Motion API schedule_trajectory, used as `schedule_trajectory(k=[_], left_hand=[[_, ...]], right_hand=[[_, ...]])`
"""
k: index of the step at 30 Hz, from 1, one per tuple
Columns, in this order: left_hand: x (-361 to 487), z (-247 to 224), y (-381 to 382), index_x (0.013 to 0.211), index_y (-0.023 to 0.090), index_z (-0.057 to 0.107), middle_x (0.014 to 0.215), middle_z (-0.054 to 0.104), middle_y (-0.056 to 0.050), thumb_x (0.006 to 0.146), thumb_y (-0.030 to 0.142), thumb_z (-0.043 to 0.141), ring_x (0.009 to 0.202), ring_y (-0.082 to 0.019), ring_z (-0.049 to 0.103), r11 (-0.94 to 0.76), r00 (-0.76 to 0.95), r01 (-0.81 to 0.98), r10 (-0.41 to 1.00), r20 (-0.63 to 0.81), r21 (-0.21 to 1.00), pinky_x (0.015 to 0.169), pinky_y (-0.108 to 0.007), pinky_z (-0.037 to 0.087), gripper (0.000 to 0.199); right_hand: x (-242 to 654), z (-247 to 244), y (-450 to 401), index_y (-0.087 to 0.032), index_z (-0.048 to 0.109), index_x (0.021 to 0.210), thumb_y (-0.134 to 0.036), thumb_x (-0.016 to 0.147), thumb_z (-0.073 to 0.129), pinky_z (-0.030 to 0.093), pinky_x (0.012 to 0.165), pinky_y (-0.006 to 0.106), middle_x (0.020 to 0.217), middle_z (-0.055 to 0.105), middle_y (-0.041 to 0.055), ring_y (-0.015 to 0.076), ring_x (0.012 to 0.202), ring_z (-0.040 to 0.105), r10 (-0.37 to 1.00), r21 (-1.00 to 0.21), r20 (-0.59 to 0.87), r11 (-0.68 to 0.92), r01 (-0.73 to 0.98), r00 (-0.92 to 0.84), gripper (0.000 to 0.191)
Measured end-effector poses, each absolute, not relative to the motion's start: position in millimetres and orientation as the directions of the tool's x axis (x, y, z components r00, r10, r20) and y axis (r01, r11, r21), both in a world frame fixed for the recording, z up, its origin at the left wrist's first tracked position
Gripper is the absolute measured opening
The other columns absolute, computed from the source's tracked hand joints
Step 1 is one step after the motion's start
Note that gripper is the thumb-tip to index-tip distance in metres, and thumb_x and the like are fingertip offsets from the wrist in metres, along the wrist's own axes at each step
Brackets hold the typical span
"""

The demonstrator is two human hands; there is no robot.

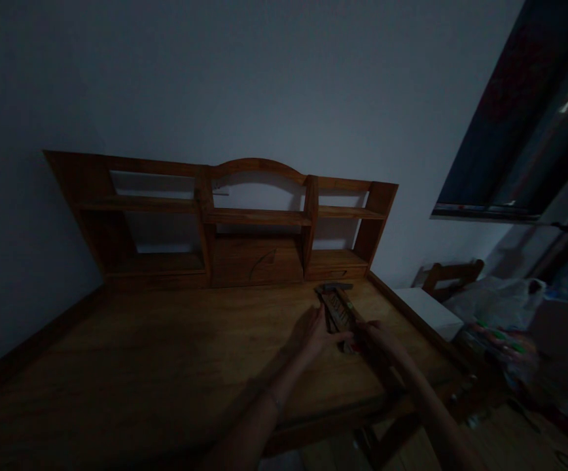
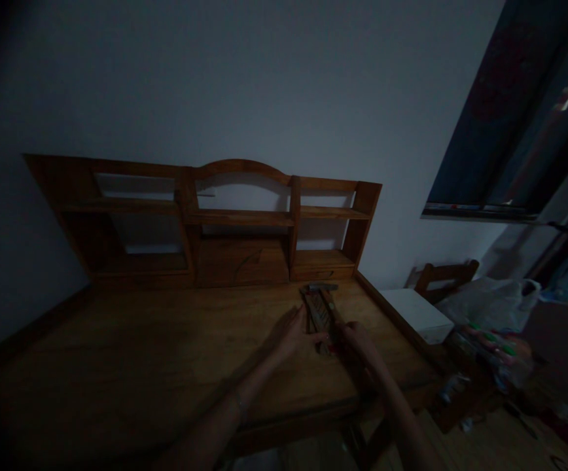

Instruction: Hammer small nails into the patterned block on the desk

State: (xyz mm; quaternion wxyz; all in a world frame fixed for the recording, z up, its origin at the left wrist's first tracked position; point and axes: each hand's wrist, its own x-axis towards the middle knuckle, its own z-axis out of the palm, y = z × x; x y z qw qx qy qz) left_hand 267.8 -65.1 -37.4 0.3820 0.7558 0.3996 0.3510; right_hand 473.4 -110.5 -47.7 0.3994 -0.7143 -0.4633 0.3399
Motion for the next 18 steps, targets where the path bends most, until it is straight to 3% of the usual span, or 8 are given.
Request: schedule_trajectory(k=[6, 11, 14, 18], left_hand=[[268, -50, -62, 0.126, 0.018, 0.052, 0.125, 0.059, -0.010, 0.074, 0.049, 0.069, 0.114, -0.022, 0.055, -0.373, 0.387, 0.107, 0.869, 0.307, 0.922, 0.097, -0.029, 0.042, 0.063], [264, -63, -49, 0.107, 0.018, 0.059, 0.101, 0.067, -0.006, 0.084, 0.039, 0.059, 0.090, -0.017, 0.062, -0.113, 0.194, 0.029, 0.975, 0.105, 0.993, 0.078, -0.024, 0.049, 0.031], [257, -62, -42, 0.098, 0.018, 0.058, 0.088, 0.065, -0.005, 0.088, 0.027, 0.052, 0.074, -0.015, 0.062, 0.053, 0.177, -0.058, 0.983, -0.041, 0.997, 0.065, -0.022, 0.049, 0.015], [255, -61, -43, 0.094, 0.017, 0.055, 0.080, 0.064, -0.003, 0.088, 0.015, 0.045, 0.064, -0.012, 0.061, 0.160, 0.243, -0.105, 0.961, -0.131, 0.981, 0.063, -0.023, 0.051, 0.011]], right_hand=[[486, -43, -106, -0.015, 0.064, 0.066, -0.060, 0.079, 0.055, 0.036, 0.055, 0.027, 0.069, 0.068, 0.0113, 0.0201, 0.064, 0.062, 0.957, -0.715, 0.052, -0.164, 0.680, 0.286, 0.048], [490, -43, -112, -0.018, 0.062, 0.061, -0.066, 0.078, 0.053, 0.033, 0.054, 0.027, 0.061, 0.065, 0.0087, 0.0200, 0.057, 0.060, 0.956, -0.632, 0.140, -0.113, 0.767, 0.257, 0.052], [493, -45, -116, -0.018, 0.061, 0.063, -0.068, 0.082, 0.046, 0.036, 0.056, 0.029, 0.059, 0.063, 0.0084, 0.0217, 0.060, 0.060, 0.918, -0.637, 0.226, -0.114, 0.762, 0.327, 0.055], [493, -50, -120, -0.017, 0.063, 0.089, -0.065, 0.085, 0.042, 0.046, 0.069, 0.031, 0.084, 0.069, 0.0107, 0.0239, 0.079, 0.064, 0.859, -0.720, 0.307, -0.072, 0.690, 0.410, 0.052]])
